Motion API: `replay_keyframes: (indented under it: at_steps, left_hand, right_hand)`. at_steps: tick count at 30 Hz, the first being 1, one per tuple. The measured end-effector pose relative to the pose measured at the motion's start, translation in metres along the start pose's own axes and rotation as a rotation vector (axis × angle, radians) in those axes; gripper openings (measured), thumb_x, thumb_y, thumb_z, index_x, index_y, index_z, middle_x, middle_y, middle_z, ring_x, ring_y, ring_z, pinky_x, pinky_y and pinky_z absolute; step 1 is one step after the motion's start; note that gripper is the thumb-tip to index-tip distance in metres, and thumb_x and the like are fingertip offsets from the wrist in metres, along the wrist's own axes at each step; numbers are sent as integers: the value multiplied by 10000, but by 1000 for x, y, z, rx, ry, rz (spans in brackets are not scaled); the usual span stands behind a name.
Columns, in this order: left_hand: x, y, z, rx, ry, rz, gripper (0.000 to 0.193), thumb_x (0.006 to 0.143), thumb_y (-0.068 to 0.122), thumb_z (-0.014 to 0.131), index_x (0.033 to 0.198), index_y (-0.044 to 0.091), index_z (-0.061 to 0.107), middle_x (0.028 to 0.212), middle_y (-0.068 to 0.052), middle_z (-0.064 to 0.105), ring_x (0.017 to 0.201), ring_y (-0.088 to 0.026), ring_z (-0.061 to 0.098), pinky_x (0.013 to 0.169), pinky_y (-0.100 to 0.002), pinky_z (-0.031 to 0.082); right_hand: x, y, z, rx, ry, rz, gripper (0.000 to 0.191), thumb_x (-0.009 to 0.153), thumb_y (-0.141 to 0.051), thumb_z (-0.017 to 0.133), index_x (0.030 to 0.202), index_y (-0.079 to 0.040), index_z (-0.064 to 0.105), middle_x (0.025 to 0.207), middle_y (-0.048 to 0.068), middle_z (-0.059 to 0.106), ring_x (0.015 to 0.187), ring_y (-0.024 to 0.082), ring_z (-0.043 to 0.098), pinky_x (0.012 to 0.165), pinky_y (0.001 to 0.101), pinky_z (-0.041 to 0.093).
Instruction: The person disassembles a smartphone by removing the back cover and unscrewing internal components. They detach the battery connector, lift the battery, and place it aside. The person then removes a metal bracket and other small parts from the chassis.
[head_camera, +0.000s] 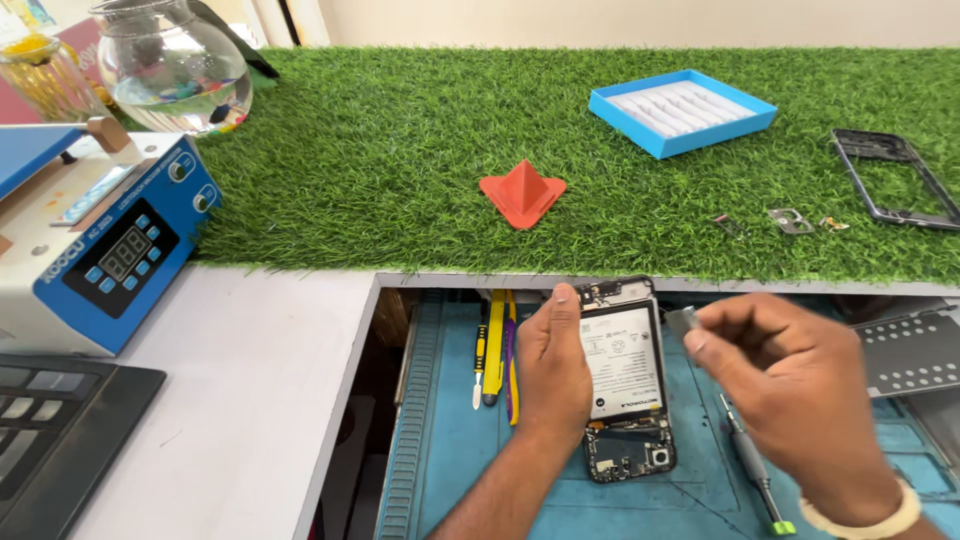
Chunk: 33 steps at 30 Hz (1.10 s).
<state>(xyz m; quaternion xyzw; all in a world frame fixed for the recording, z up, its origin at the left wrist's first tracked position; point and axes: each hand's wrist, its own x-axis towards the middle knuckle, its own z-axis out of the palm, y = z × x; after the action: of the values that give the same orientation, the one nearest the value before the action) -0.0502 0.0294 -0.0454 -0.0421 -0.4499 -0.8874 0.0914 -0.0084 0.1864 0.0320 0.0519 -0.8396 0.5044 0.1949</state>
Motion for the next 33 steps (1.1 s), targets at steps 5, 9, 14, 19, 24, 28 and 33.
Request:
replay_keyframes:
  at_steps: [5,9,14,19,24,28,33]
  left_hand:
    - [-3,-9,-4,108,-30,136,484,1130,409,445,907,21,627,809,15,629,726,-29,512,620,-243,461]
    - [-3,-7,-2,123,-51,164,458,1153,399,484,946,9,605,818,7,615,740,-37,511,623,-246,465]
    - [-6,5,4,261,-29,175,430,1073,386,501,1078,9,706,878,-11,714,770,-51,612,679,-243,528]
    - [-6,8,7,211,-29,139,445,1076,385,492,1088,4,719,896,-25,731,779,-64,636,699,-246,543]
    - [-5,5,6,148,-23,109,447,1073,393,486,1084,6,710,895,-26,726,780,-69,637,701,-251,543]
    - [-5,5,6,160,-11,128,455,1076,400,482,1084,7,710,898,-25,727,792,-65,634,717,-245,537]
    - [-4,3,6,134,-5,125,441,1070,389,490,1091,7,708,914,-19,727,808,-66,638,729,-246,544]
  right_hand:
    - [-4,19,10,101,5,80,101,861,-16,733,940,47,731,777,64,748,670,96,683,629,240,548]
    - [-5,22,15,96,5,105,98,862,-17,728,942,38,736,770,77,761,670,106,689,633,245,547]
    - [-5,22,20,102,11,136,112,847,-25,735,941,35,729,755,86,755,643,115,694,609,258,554]
    - [-10,17,24,-14,50,119,116,828,-47,766,927,7,735,728,65,755,620,107,647,571,265,506]
    - [-18,4,30,-216,104,4,157,797,-87,788,932,-25,734,689,48,755,572,83,679,537,255,520]
    - [-19,-2,30,-270,85,-123,201,790,-118,793,947,-20,715,691,62,752,561,95,705,532,256,537]
    - [-16,-3,27,-279,36,7,184,791,-133,792,940,-37,742,715,85,742,546,200,702,507,330,523]
